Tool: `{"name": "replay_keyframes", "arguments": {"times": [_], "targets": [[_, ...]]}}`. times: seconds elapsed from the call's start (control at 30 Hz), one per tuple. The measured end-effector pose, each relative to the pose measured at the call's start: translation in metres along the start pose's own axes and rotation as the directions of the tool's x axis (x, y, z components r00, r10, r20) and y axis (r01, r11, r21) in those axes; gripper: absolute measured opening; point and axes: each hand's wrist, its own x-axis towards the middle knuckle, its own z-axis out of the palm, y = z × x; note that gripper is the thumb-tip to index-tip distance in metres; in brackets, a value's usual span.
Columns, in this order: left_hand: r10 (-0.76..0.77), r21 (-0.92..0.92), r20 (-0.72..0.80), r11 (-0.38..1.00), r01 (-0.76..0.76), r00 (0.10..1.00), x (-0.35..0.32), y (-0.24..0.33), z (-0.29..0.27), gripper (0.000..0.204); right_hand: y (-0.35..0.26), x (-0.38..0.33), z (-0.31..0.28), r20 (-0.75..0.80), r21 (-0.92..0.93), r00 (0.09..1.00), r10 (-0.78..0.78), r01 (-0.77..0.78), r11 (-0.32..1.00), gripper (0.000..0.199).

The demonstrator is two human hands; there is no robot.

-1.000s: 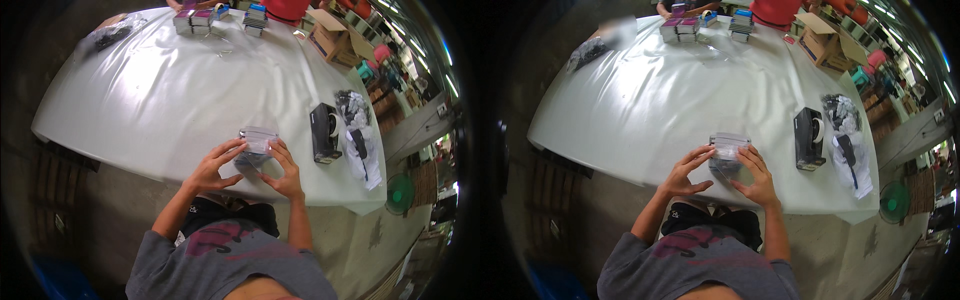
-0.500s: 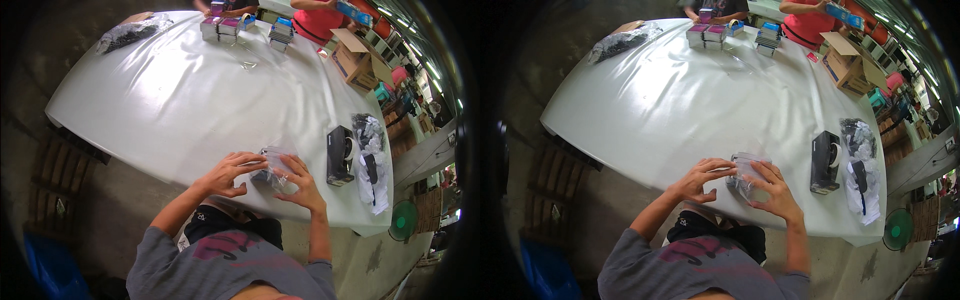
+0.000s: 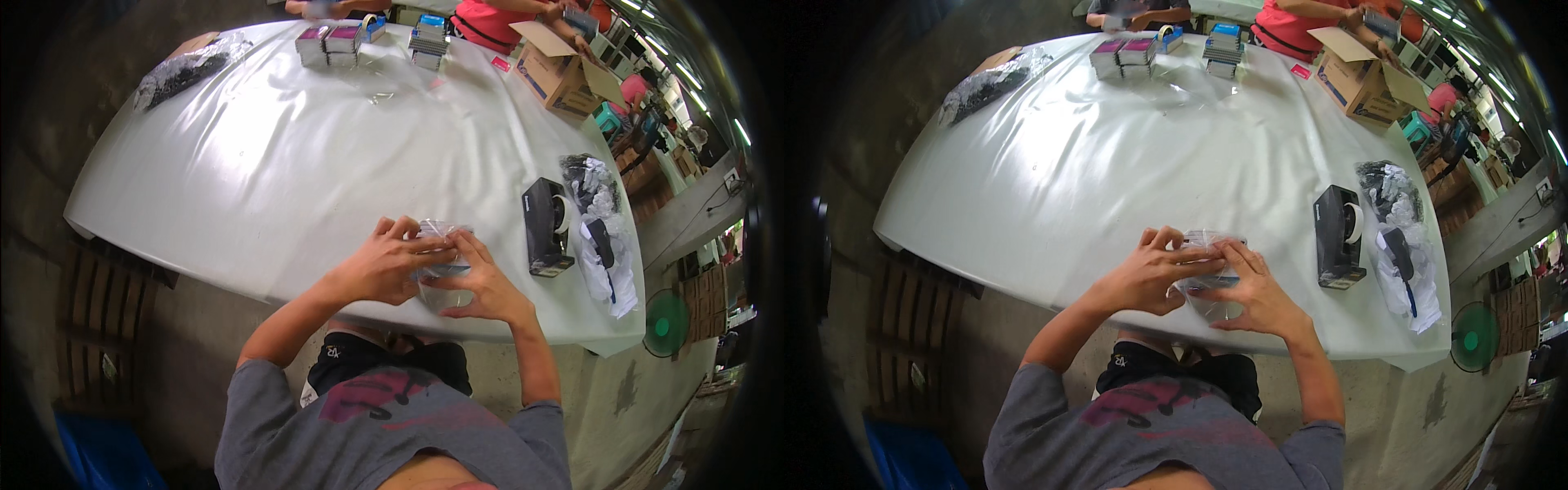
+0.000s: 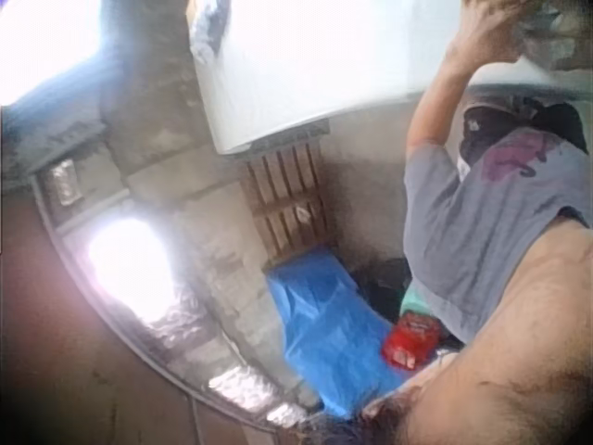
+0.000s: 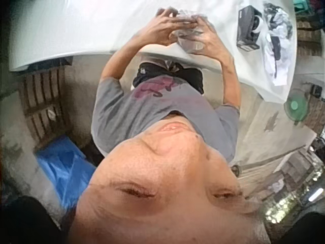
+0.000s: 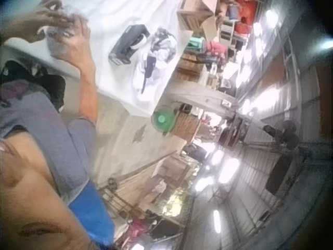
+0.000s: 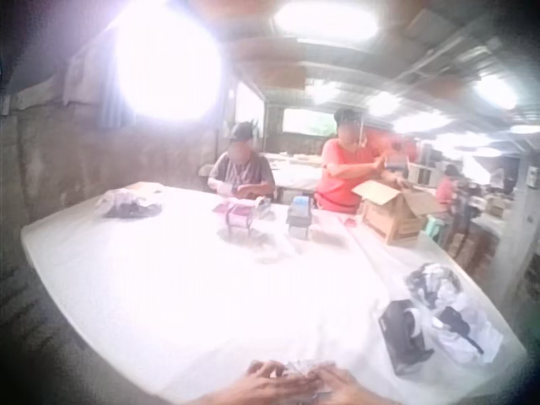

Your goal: The person wraps stacks of notebooks in clear plastic film at a table. They place the notebooks on the film, fold the film around them, and secure the package with tape. The wrapped notebooks are set aside on the table.

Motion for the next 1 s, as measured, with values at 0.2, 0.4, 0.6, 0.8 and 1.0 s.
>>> {"name": "replay_keyframes", "arguments": {"times": [0.2, 0.4, 0.6, 0.8, 1.0], "targets": [[-0.013, 0.186, 0.017, 0.983, 0.01, 1.0, -0.003, 0.02, -0.006, 0.074, 0.042, -0.015, -0.022, -0.193, 0.662, 0.981, -0.027, 0.151, 0.734, 0.051], [-0.006, 0.139, 0.062, 0.99, -0.003, 0.998, -0.003, 0.016, -0.005, 0.077, 0.055, 0.021, -0.014, 0.119, 0.832, 0.923, 0.365, -0.294, 0.471, 0.035], [0.051, 0.073, 0.031, 0.996, -0.053, 0.998, -0.003, 0.011, -0.003, 0.078, 0.054, 0.065, 0.0, -0.152, 0.876, 0.862, 0.483, -0.109, 0.471, 0.018], [0.035, 0.069, 0.045, 0.997, -0.038, 0.998, -0.004, 0.014, -0.006, 0.079, 0.056, 0.062, -0.018, -0.475, 0.87, 0.623, 0.621, 0.226, 0.438, 0.014], [0.027, 0.067, 0.062, 0.997, -0.031, 0.998, -0.004, 0.011, -0.005, 0.081, 0.043, -0.007, -0.029, -0.438, 0.659, 0.809, 0.393, -0.009, 0.752, 0.033]]}}
